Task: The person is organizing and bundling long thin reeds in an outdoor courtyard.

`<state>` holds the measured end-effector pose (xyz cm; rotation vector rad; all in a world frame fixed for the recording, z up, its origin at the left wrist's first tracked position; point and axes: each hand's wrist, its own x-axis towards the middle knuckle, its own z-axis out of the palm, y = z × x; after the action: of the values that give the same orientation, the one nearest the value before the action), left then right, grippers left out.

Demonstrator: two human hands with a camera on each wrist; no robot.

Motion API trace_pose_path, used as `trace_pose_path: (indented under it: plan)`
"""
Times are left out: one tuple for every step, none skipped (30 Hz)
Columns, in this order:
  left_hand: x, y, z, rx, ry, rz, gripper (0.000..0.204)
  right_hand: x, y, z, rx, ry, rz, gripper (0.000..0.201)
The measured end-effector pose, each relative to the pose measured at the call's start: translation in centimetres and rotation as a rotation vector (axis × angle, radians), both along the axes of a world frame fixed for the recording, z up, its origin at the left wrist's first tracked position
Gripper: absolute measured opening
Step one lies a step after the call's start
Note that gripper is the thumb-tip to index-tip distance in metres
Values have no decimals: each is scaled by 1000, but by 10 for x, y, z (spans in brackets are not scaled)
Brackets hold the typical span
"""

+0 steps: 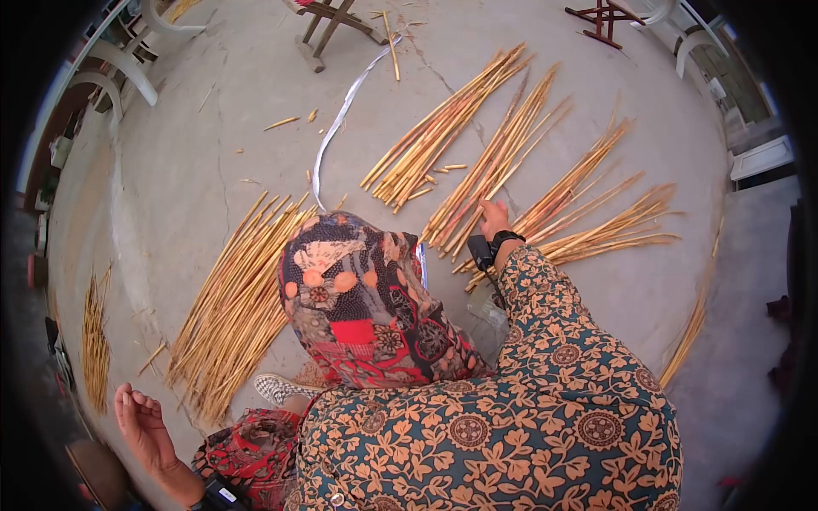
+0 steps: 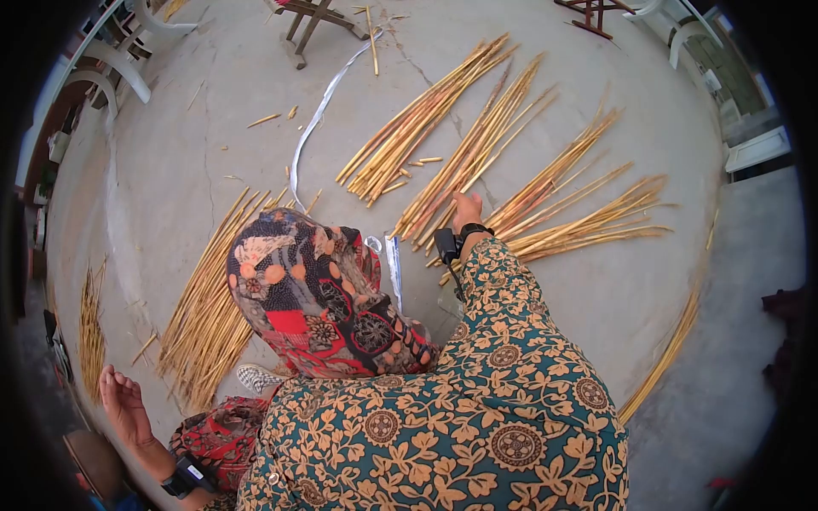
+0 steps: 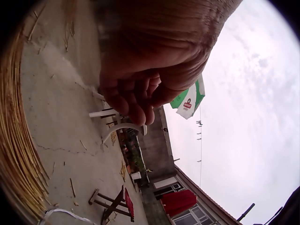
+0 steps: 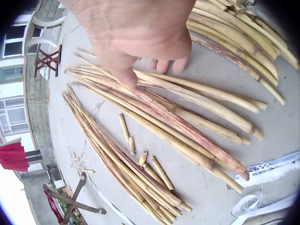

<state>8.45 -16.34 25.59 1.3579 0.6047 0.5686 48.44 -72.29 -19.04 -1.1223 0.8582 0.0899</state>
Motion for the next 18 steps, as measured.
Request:
trace_pose_path:
  plan:
    - [1,-1,0,2,-1,-3,23,-2,1,4,27,-29,-10,88]
    - [2,-2,-1,4,-1,-6,23,-5,2,8,-33,-28,15,82]
    - [1,-2,0,7,0,-7,24,-12,7,23,-91,-24,41,78]
    - [1,-3,0,14,-4,-11,24,-18,12,33,-151,-22,67,73]
    - [0,-3,0,20,-9,-16,24,-21,15,27,-328,-24,169,69]
    - [1,-4,0,25,-15,-25,25,-23,15,14,-508,-25,267,65]
    - [-4,2,-3,26,-26,-24,25,-35,20,26,-692,-28,357,62]
    - [-5,4,-3,27,-27,-24,25,-48,25,33,-843,-17,387,57]
    - [-6,6,-4,27,-26,-26,25,-57,28,27,-844,-22,360,58]
    - [-5,6,-3,24,-30,-33,25,-64,29,17,-847,-30,334,59]
    - [-4,6,-3,22,-36,-37,25,-67,27,9,-849,-40,310,60]
    - [-4,6,-3,21,-40,-39,26,-70,25,8,-789,-14,290,62]
    - [-4,7,-3,16,-44,-44,26,-70,25,16,-683,-66,275,62]
    - [-4,6,-5,13,-48,-51,27,-67,24,22,-575,-117,257,62]
    - [-4,8,-6,8,-48,-59,27,-67,23,33,-468,-164,237,62]
    - [-6,12,-9,5,-51,-74,28,-62,19,37,-482,-197,208,59]
    - [-7,16,-12,1,-56,-86,28,-56,11,40,-498,-167,202,56]
    - [-8,20,-15,-2,-63,-96,28,-52,-5,41,-512,-140,196,53]
